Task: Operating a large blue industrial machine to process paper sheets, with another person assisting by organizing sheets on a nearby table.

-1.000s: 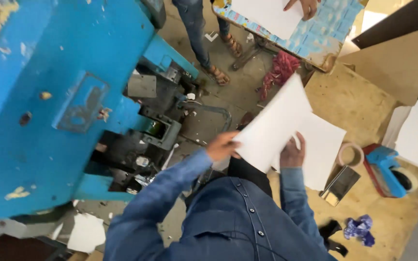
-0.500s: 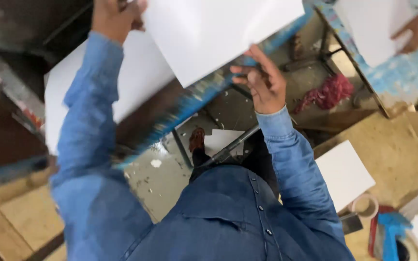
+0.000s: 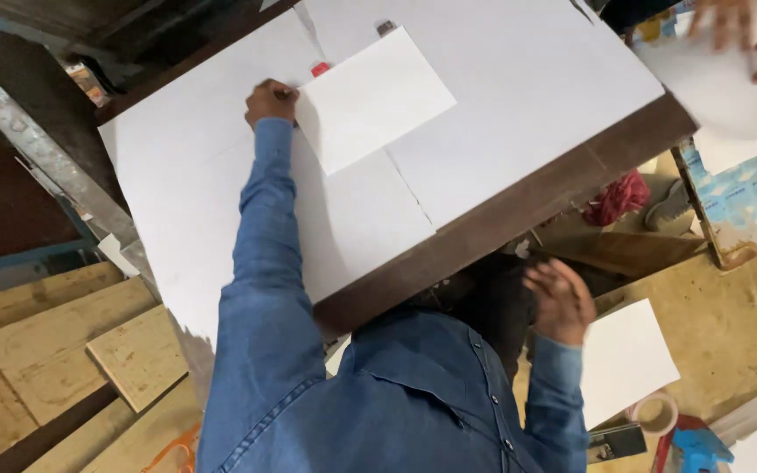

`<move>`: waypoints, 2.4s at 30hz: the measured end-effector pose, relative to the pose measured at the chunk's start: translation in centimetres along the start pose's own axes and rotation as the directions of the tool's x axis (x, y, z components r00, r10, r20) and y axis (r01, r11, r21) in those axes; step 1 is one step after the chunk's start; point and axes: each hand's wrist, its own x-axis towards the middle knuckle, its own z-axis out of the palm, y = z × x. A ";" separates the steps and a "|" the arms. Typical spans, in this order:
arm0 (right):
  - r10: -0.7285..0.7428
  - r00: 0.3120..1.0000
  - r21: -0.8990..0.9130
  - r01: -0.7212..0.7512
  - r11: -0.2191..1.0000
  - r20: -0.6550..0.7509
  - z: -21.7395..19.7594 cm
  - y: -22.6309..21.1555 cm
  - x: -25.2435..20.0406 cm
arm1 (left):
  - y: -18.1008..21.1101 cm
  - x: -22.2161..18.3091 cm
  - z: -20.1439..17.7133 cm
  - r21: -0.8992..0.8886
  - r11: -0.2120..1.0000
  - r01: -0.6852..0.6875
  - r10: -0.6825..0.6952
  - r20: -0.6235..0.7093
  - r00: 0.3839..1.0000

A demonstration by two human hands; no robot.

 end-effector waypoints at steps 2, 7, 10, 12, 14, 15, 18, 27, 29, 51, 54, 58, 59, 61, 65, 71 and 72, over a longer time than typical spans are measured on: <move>-0.081 0.948 -0.106 0.050 0.993 -0.308 -4.8 1.1 -2.4 | -1.3 3.6 0.5 0.038 0.995 0.097 -0.098 0.019 0.995; -0.380 0.854 -0.923 -0.254 0.289 -0.354 -18.9 8.5 -8.0 | 6.9 9.9 -5.6 0.283 0.941 -0.186 0.185 0.030 0.982; -0.354 0.734 -0.779 -0.627 -0.025 -0.579 -19.4 10.6 -8.0 | 18.1 6.4 -11.6 0.313 0.682 -0.661 0.645 0.169 0.745; -0.261 0.646 -0.672 -0.741 0.011 -0.717 -18.3 10.8 -8.1 | 24.1 -0.1 -15.0 0.232 0.464 -0.855 0.804 0.295 0.516; -0.249 0.685 -0.699 -0.714 -0.044 -0.684 -18.5 11.1 -8.5 | 29.3 -9.0 -17.2 -0.314 0.299 -0.901 0.949 0.201 0.245; -0.248 0.679 -0.693 -0.720 -0.039 -0.691 -19.4 11.1 -8.8 | 29.8 -12.8 -16.0 -0.316 0.293 -0.902 0.950 0.205 0.237; -0.305 0.788 -0.817 -0.574 -0.049 -0.535 -23.0 11.8 -9.8 | 30.0 -23.8 -7.5 -0.881 0.081 -0.466 0.997 0.075 0.031; -0.336 0.853 -0.909 -0.322 0.264 -0.400 -25.6 8.8 -12.2 | 16.7 -61.0 31.1 0.239 0.781 0.577 0.324 0.635 -0.702; -0.065 0.819 -0.705 -0.447 0.550 -0.570 -23.6 5.5 -12.4 | 19.7 -61.7 22.5 0.002 0.953 0.303 0.097 0.945 -0.312; -0.070 0.997 0.702 0.027 0.712 0.032 12.1 -3.3 12.5 | 20.8 -14.1 -17.8 -0.685 0.569 -0.455 0.779 0.272 0.565; -0.297 0.914 0.421 0.163 0.892 0.275 18.2 -5.4 14.4 | 17.7 -7.3 -17.5 -0.774 0.511 -0.373 0.717 0.146 0.681; -0.075 0.939 0.256 -0.015 0.966 0.336 19.6 -0.2 17.1 | 6.6 0.5 -6.2 -0.732 0.641 -0.229 0.495 0.168 0.852; 0.027 0.944 0.181 -0.091 0.979 0.329 19.0 1.9 17.6 | 5.6 3.7 -1.5 -0.678 0.716 -0.164 0.386 0.190 0.903; 0.106 0.953 0.092 -0.137 0.986 0.284 17.1 2.2 15.4 | 3.0 1.5 0.5 -0.398 0.889 -0.226 0.317 0.180 0.931; 0.087 0.966 0.047 -0.101 0.994 0.244 11.4 -0.3 8.6 | 1.7 -2.6 -0.2 0.082 0.996 -0.037 0.031 0.070 0.997; -0.009 0.999 0.131 0.016 0.991 -0.054 -3.6 2.0 1.3 | 1.4 3.4 0.1 0.215 0.975 -0.059 0.073 -0.057 0.996; -0.021 0.999 0.134 0.028 0.991 -0.050 -4.7 3.1 2.0 | -2.9 6.2 1.3 0.210 0.975 -0.066 0.081 -0.066 0.995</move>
